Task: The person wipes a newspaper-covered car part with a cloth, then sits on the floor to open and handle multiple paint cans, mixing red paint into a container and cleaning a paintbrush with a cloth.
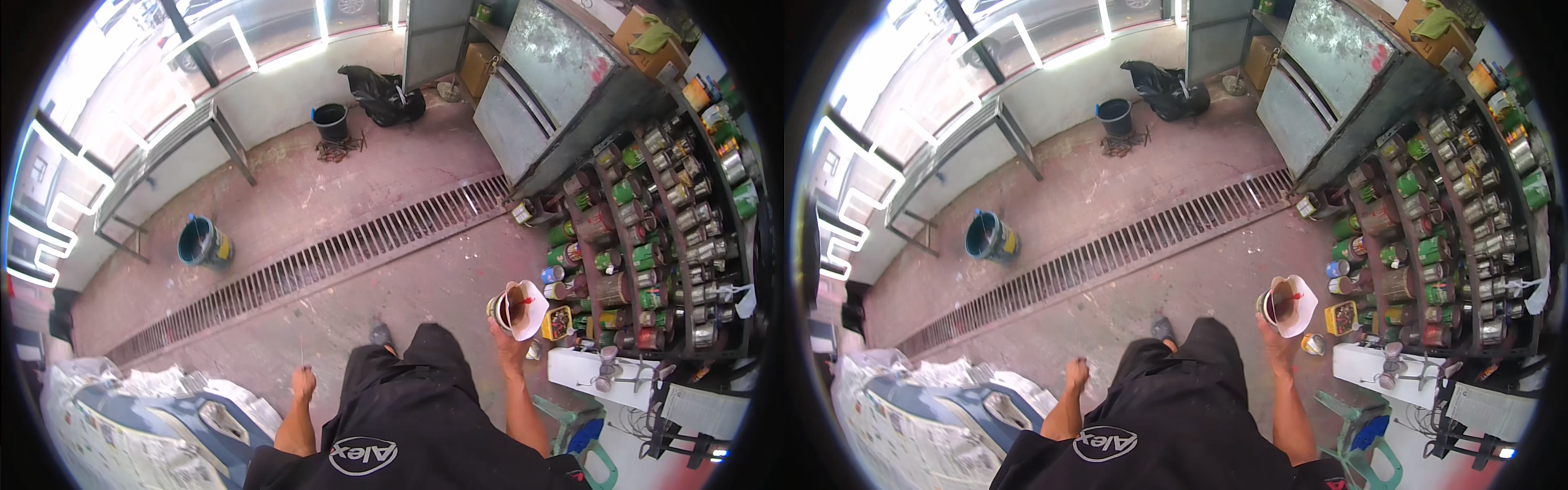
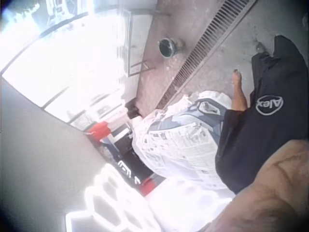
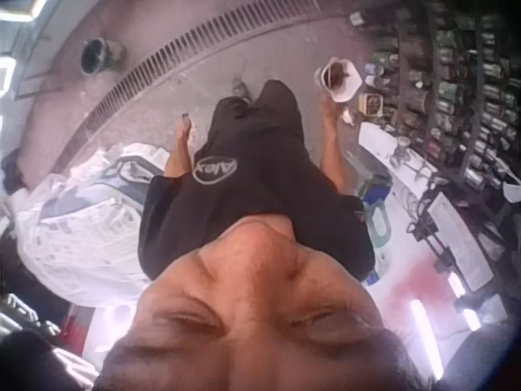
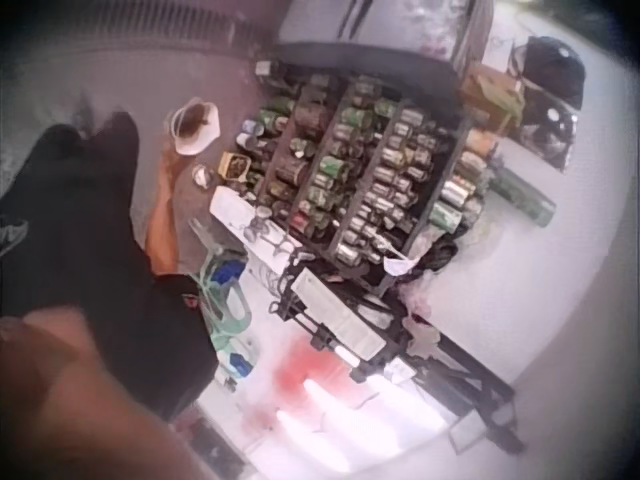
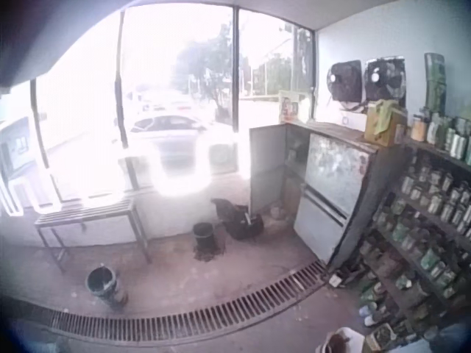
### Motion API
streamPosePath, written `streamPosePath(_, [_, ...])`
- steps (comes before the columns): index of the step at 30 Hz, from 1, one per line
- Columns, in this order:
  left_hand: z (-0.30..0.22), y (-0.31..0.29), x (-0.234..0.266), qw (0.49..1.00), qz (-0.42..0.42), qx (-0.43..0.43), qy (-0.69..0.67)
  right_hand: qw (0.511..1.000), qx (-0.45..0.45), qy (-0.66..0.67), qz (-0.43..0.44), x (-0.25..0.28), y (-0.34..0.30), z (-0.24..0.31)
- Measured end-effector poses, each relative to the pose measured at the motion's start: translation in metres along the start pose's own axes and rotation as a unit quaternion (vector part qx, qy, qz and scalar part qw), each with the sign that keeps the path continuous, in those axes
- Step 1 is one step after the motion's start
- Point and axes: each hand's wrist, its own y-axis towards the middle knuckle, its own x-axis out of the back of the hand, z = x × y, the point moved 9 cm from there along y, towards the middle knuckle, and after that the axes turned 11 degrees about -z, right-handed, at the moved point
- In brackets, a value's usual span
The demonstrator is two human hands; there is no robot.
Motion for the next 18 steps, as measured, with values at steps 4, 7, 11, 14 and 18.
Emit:
streamPosePath(4, [-0.267,0.134,0.102,0.962,-0.204,-0.160,-0.087,0.994,-0.111,0.013,-0.002,-0.088,0.101,-0.025])
streamPosePath(7, [-0.431,0.204,0.122,0.949,-0.169,-0.130,-0.233,0.996,-0.083,0.032,-0.011,-0.162,0.178,-0.041])
streamPosePath(11, [-0.587,0.258,0.103,0.918,-0.154,-0.106,-0.350,0.995,-0.085,0.055,-0.007,-0.262,0.302,-0.066])
streamPosePath(14, [-0.656,0.294,0.074,0.927,-0.147,-0.030,-0.344,0.997,-0.060,0.043,0.001,-0.334,0.410,-0.067])
streamPosePath(18, [-0.730,0.337,0.050,0.906,-0.130,0.053,-0.400,0.998,-0.060,-0.004,0.036,-0.422,0.546,-0.051])
